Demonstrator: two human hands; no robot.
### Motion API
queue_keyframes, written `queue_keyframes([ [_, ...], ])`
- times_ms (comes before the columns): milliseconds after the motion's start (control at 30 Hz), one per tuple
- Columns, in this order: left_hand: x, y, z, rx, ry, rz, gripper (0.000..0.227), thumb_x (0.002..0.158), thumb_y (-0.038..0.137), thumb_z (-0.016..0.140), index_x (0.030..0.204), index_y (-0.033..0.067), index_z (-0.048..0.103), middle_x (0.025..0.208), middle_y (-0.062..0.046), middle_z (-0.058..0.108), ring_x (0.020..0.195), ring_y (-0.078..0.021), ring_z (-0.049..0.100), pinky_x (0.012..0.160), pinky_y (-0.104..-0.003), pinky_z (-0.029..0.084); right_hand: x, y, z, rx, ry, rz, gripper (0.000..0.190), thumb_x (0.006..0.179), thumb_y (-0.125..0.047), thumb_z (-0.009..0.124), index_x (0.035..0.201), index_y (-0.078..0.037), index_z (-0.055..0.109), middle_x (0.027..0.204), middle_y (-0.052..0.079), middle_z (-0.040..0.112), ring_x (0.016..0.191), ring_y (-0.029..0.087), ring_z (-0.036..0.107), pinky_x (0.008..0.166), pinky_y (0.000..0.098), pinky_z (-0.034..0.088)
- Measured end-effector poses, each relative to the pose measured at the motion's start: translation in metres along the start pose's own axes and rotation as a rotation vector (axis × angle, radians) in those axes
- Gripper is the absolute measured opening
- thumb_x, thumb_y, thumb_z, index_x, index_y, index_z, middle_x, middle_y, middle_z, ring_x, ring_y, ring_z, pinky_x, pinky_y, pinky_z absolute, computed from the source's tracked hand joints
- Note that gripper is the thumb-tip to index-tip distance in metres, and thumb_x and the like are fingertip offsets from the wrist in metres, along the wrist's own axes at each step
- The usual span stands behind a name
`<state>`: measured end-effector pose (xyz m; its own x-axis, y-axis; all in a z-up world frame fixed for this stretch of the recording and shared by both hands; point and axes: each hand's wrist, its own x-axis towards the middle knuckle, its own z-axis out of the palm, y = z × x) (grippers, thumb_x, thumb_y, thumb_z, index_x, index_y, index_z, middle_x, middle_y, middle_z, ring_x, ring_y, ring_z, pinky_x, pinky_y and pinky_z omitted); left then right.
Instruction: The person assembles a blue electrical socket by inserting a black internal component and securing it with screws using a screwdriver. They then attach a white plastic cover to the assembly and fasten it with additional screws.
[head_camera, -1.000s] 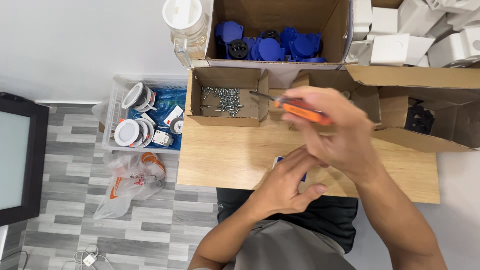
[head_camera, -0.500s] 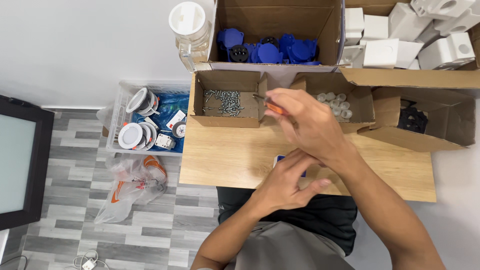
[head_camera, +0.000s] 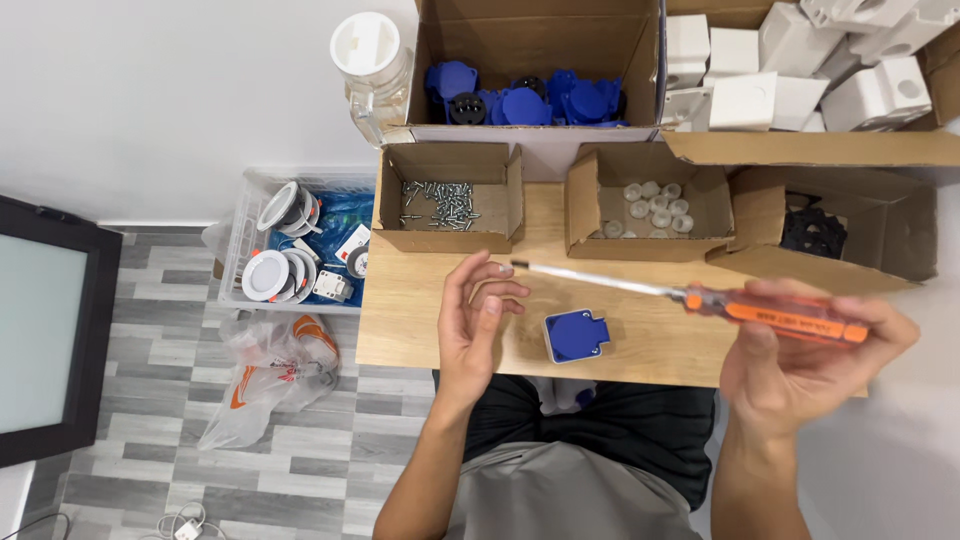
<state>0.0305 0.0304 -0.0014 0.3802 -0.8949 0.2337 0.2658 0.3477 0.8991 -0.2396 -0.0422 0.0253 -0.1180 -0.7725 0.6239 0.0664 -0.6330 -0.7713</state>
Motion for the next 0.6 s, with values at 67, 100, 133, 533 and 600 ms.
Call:
queue_keyframes([
  [67,-0.002,-0.002,-0.005,0.005,-0.126,-0.056,0.060,0.114,0.027,0.063,0.166,0.0058,0.041,0.140,-0.019,0.064,0.113,-0.0302,0.075,0.098,-0.037,0.062,-0.020,0.010,-0.016,0.014,0.076,0.101,0.054,0.103,-0.011,0.074,0.137,-0.018,0.034,0.115,0.024,0.061,0.101,0.034,0.070,0.086,0.0523,0.068],
  [100,-0.005,-0.003,-0.006,0.005,-0.122,-0.059,0.060,0.114,0.027,0.063,0.166,0.0058,0.041,0.140,-0.019,0.064,0.113,-0.0302,0.075,0.098,-0.037,0.062,-0.029,0.015,-0.024,0.013,0.073,0.106,0.054,0.103,-0.011,0.074,0.137,-0.018,0.034,0.115,0.024,0.061,0.101,0.034,0.070,0.086,0.0523,0.068],
  [133,-0.008,-0.004,-0.007,0.043,-0.163,-0.094,0.053,0.113,0.021,0.063,0.161,0.0031,0.048,0.135,-0.016,0.064,0.110,-0.0268,0.075,0.100,-0.035,0.062,-0.039,0.020,-0.031,0.024,0.081,0.136,0.056,0.100,-0.013,0.075,0.138,-0.018,0.035,0.113,0.025,0.062,0.101,0.035,0.069,0.086,0.0514,0.068],
  [533,-0.034,-0.009,-0.016,0.280,-0.185,-0.201,0.022,0.111,0.009,0.061,0.124,0.0000,0.076,0.112,-0.016,0.081,0.095,-0.0232,0.083,0.084,-0.028,0.064,-0.103,0.029,-0.065,0.170,0.088,0.333,0.050,0.101,-0.005,0.069,0.136,-0.020,0.036,0.117,0.018,0.060,0.110,0.031,0.068,0.088,0.0622,0.070],
  [600,-0.037,-0.013,-0.018,0.261,-0.142,-0.205,0.021,0.112,0.011,0.060,0.124,0.0014,0.075,0.116,-0.015,0.082,0.099,-0.0254,0.085,0.084,-0.028,0.064,-0.109,0.028,-0.065,0.209,0.079,0.364,0.049,0.102,-0.004,0.067,0.136,-0.020,0.035,0.117,0.024,0.062,0.112,0.032,0.065,0.087,0.0698,0.071],
])
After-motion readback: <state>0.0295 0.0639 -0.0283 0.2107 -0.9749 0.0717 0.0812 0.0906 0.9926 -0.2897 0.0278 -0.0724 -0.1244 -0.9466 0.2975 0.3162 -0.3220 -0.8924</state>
